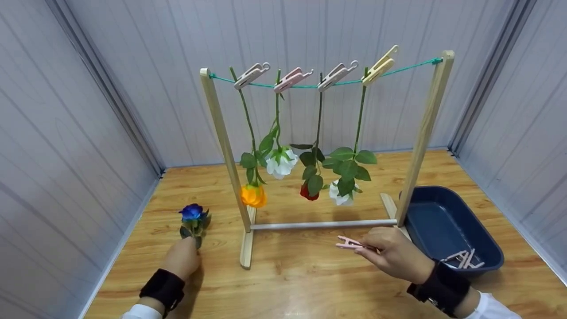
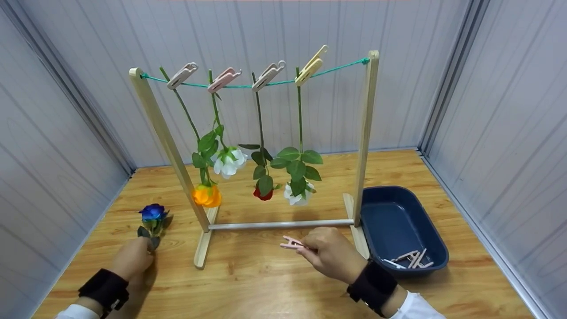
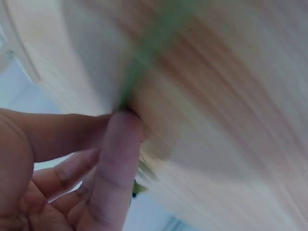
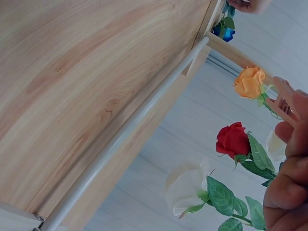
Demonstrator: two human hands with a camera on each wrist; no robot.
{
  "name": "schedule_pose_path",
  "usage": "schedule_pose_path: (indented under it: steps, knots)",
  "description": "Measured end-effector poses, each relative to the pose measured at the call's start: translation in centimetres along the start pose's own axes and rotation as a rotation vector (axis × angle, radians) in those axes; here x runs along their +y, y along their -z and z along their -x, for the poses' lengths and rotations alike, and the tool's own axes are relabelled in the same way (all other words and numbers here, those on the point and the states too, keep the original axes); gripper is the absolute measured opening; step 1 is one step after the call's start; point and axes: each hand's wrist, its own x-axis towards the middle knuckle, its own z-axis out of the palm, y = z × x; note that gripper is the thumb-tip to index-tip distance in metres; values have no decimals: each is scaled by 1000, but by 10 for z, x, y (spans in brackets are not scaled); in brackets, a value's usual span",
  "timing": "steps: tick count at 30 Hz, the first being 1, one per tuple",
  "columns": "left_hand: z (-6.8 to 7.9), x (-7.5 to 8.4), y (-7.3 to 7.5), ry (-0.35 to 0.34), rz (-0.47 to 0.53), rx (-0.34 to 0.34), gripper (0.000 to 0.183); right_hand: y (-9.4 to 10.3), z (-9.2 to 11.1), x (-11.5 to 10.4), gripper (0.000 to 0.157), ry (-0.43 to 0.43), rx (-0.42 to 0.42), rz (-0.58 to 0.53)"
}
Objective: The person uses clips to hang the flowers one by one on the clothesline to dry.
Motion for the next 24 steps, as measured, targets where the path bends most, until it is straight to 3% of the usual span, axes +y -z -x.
schedule_pose_path:
  steps: [2,6,9,12,17,20,24]
  knots:
    - [6,18,6,-53,35,-13,8,0,0,0,29,-1,1,2]
    - [-9,21,-12,-120,68,-87,14,0,1,0,27,-16,-6,3]
    - [-14,26,-19,-211,30,-134,21,0,2,-1,27,-27,-13,5]
    - [-15,26,-22,-381,-111,-125,20,0,3,-1,27,-37,-15,4]
    - [-16,20,-24,-658,-564,55,13,0,3,-3,26,-50,-13,-18]
    - [-20,15,-23,-725,-723,120,13,-1,3,-3,25,-49,-12,-29]
    - [-26,11,-23,-764,-753,152,11,-1,3,-2,25,-43,-10,-30]
